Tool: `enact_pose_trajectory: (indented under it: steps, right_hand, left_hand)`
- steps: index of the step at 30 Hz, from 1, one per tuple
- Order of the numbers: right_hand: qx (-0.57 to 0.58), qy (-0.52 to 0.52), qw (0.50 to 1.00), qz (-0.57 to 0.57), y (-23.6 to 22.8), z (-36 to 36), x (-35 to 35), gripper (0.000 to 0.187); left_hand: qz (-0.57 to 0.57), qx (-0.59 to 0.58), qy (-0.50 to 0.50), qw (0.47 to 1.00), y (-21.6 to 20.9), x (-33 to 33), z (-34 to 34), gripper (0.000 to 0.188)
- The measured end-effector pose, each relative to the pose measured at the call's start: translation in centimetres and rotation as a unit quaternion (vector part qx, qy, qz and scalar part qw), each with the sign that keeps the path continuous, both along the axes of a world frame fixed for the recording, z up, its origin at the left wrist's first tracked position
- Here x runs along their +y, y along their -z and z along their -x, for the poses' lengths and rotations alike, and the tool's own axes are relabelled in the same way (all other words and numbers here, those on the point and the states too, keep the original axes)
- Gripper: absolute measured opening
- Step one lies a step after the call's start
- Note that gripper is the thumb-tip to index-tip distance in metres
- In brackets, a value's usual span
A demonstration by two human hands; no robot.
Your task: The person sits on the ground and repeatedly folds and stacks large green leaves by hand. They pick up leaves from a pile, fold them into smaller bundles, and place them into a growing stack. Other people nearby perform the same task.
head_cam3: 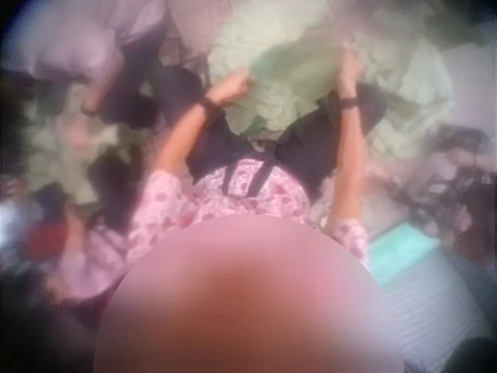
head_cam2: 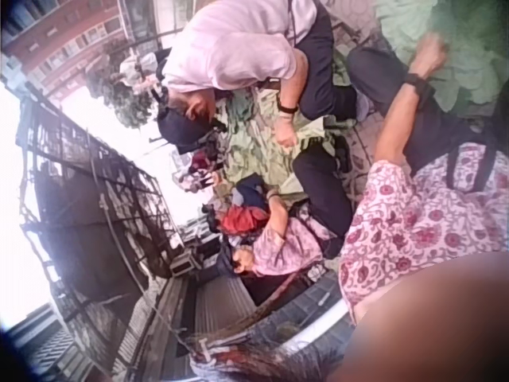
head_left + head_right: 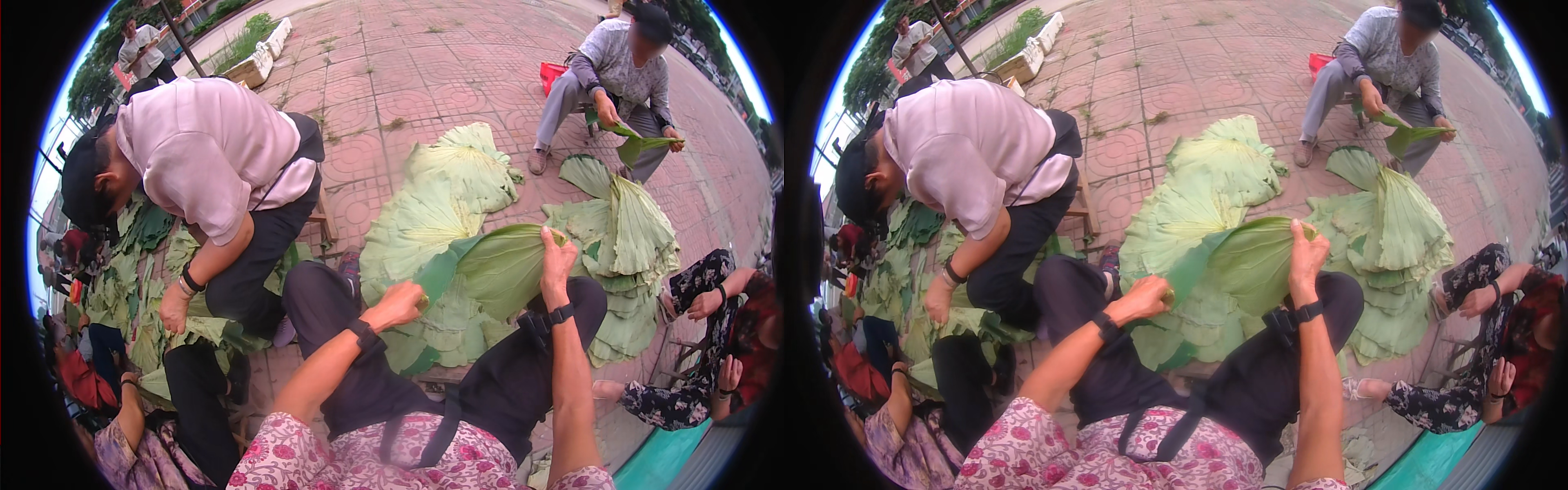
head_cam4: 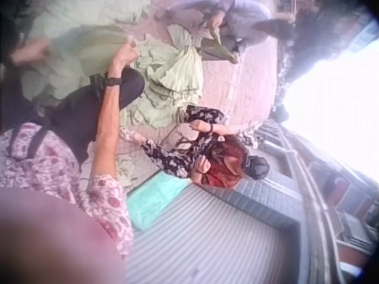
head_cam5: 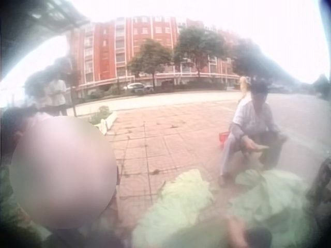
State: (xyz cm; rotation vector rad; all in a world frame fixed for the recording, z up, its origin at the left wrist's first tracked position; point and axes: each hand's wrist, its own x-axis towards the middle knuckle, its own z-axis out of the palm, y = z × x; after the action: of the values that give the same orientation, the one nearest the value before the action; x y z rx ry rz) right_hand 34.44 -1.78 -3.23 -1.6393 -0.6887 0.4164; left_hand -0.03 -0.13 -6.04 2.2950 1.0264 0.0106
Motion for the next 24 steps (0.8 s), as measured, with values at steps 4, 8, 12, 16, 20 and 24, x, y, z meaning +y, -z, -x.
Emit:
enact_pose_trajectory:
  steps: [4, 8, 12, 16, 20, 24]
  right_hand:
    - [-0.003, 0.032, 0.999, -0.017, -1.3, -0.1, -0.1, 0.027]
    - [-0.041, 0.038, 0.998, -0.022, -0.4, -0.8, 0.1, 0.027]
    - [0.000, 0.064, 0.995, -0.071, -1.5, -1.2, 0.4, 0.027]
    - [0.035, -0.004, 0.999, -0.031, -1.0, -1.1, 0.0, 0.025]
    - [0.049, -0.175, 0.982, 0.047, -1.8, 1.1, -0.8, 0.025]
    - [0.101, -0.363, 0.921, 0.101, -3.2, 3.1, -1.3, 0.024]
  left_hand:
    - [0.016, 0.058, -0.013, 0.998, -0.6, -0.3, 0.7, 0.018]
    - [0.037, 0.117, -0.038, 0.992, 0.0, 0.0, 1.0, 0.022]
    - [0.044, 0.197, -0.014, 0.979, 0.8, -0.3, 1.3, 0.025]
    - [0.020, 0.128, -0.072, 0.989, 0.0, -0.1, 0.9, 0.020]
    - [-0.058, -0.021, -0.160, 0.985, -0.1, 0.1, 1.1, 0.035]
    - [-0.085, -0.051, -0.224, 0.969, -1.1, 1.0, 0.7, 0.046]
